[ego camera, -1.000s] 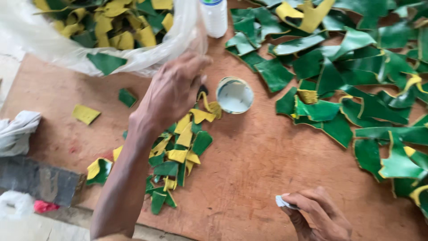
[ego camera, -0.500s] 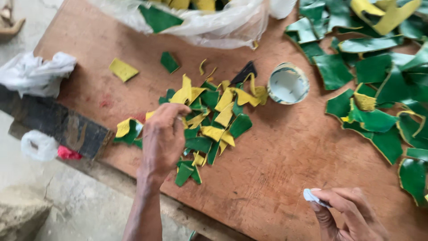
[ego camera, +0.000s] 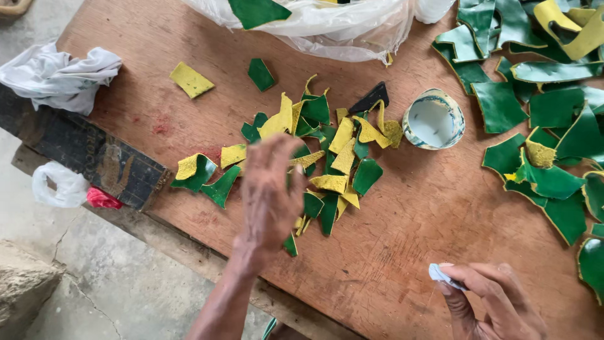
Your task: The person repeatedly picks green and yellow foam pieces from a pile, applies a white liquid from a small cup to the edges using a small white applicator, and places the treated pieces onto a growing pile on the right side of the table.
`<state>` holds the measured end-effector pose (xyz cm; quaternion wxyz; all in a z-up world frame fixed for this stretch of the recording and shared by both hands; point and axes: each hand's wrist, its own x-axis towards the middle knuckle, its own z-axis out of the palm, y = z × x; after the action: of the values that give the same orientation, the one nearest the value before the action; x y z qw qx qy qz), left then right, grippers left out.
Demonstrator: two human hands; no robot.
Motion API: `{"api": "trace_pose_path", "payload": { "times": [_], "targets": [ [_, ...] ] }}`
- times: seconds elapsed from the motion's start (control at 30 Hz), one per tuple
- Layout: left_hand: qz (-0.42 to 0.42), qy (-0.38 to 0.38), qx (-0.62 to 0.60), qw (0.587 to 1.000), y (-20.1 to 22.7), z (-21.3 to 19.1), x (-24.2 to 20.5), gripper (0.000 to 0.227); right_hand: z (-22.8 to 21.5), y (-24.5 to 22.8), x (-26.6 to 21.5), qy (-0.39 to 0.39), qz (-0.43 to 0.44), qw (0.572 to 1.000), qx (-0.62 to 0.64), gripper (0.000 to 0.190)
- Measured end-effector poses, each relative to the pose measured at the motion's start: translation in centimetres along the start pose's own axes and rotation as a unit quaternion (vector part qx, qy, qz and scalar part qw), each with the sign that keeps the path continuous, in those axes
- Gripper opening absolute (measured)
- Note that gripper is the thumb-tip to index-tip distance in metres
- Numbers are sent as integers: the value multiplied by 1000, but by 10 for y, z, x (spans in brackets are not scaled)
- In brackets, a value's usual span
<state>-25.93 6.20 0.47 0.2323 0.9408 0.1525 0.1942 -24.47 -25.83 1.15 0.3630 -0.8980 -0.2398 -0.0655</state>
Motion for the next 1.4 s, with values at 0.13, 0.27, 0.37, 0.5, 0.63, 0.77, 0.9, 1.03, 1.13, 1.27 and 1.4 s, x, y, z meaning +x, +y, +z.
{"api": "trace_pose_path", "payload": {
  "times": [0.13, 0.27, 0.37, 0.5, 0.63, 0.77, 0.9, 1.03, 1.13, 1.27, 1.4],
  "targets": [
    [-37, 22, 53, 998, -25, -16, 32, 66, 2, -4, 4, 3, -5, 1000, 3, 24],
    [-61, -18, -3, 998, -30, -31, 39, 54, 3, -3, 7, 43, -9, 998, 35, 23],
    [-8, -15, 47, 999, -25, -32, 49, 52, 5, -7, 8, 48, -2, 998, 41, 22],
    [56, -10, 35, 998, -19, -28, 61, 42, 5, -14, 9, 52, 3, 998, 38, 22],
    [68, -52, 4, 996, -17, -30, 68, 36, 2, -16, 10, 60, -3, 997, 56, 22],
    [12, -72, 6, 997, -8, -45, 70, 34, 0, -14, 13, 67, -13, 996, 62, 22],
    [-61, 28, -90, 994, 7, -62, 71, 37, -2, -13, 11, 71, 1, 996, 60, 22],
    [-132, -95, -220, 962, 34, -51, 52, 38, -4, -16, 15, 67, 24, 995, 64, 21],
    [-120, -212, -304, 921, 57, -14, 30, 42, -4, -16, 18, 71, -5, 995, 75, 20],
    [-25, -231, -348, 908, 84, 29, 7, 31, -12, -13, 13, 82, 42, 988, 124, 21],
    [76, -230, -280, 929, 99, 48, -2, 23, -17, -5, 5, 81, 187, 971, 123, 19]
  ]
}}
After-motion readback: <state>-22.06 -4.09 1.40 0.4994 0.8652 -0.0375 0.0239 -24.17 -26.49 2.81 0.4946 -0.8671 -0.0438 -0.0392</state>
